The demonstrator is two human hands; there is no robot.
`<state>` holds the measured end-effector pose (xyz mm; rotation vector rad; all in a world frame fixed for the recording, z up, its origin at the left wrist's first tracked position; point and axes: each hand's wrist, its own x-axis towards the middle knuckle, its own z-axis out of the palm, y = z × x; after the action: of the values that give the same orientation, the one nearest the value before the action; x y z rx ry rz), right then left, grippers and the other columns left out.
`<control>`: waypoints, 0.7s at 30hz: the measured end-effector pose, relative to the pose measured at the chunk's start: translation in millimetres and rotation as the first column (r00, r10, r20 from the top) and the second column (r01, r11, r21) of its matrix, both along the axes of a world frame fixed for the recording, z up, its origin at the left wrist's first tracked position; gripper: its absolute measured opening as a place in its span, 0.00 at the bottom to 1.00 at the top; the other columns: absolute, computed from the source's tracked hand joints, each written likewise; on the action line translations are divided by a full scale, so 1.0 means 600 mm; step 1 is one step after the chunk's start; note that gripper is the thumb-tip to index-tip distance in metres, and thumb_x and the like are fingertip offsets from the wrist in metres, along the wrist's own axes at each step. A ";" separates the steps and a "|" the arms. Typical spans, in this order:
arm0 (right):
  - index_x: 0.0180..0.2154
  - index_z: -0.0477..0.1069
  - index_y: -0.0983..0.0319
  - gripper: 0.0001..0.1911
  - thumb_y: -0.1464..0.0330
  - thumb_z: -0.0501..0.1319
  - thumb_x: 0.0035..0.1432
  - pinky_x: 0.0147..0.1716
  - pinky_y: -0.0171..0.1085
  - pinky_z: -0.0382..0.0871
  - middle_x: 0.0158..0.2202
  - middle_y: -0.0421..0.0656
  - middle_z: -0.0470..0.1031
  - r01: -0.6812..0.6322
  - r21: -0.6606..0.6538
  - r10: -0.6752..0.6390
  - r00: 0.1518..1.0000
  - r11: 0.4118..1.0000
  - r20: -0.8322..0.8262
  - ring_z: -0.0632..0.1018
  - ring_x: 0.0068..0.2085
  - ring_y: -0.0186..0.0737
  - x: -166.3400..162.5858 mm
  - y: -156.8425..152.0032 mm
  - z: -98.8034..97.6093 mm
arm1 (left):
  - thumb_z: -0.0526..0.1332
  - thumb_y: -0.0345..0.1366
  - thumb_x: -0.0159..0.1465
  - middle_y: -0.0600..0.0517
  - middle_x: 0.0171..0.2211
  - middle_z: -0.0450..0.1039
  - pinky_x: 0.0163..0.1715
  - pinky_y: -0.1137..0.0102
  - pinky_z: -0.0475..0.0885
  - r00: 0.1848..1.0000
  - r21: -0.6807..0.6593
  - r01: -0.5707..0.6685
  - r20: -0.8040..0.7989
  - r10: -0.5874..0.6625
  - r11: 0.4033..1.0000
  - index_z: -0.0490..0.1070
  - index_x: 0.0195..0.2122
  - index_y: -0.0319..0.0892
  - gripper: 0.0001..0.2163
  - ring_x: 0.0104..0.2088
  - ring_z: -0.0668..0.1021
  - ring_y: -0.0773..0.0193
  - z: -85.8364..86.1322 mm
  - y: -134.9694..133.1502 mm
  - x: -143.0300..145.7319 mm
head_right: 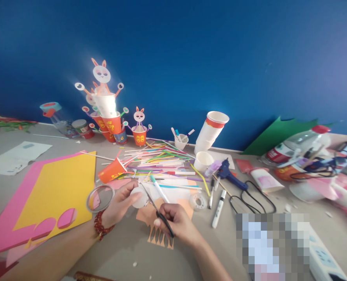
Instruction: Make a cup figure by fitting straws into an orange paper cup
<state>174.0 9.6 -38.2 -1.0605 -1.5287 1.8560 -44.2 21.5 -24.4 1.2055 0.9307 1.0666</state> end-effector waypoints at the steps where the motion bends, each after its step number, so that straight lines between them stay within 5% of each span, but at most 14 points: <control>1: 0.23 0.59 0.60 0.29 0.44 0.67 0.46 0.16 0.29 0.47 0.14 0.32 0.61 -0.001 -0.002 0.001 1.000 1.000 0.001 0.58 0.16 0.26 0.000 0.000 0.001 | 0.62 0.45 0.62 0.54 0.27 0.66 0.28 0.73 0.62 1.000 0.002 -0.004 0.004 0.004 1.000 0.67 0.31 0.39 0.13 0.27 0.66 0.68 0.001 0.000 0.000; 21: 0.22 0.58 0.60 0.30 0.44 0.66 0.46 0.17 0.29 0.45 0.14 0.32 0.59 -0.002 0.037 0.001 1.000 0.999 0.024 0.56 0.16 0.26 0.003 0.002 0.001 | 0.62 0.43 0.62 0.53 0.28 0.70 0.28 0.74 0.64 0.999 -0.003 -0.021 0.043 0.021 1.000 0.68 0.32 0.39 0.11 0.27 0.69 0.67 0.003 0.000 0.000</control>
<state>175.6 11.1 -37.4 -1.0681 -1.5717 1.8146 -44.5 21.5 -22.5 1.1686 0.9133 1.1037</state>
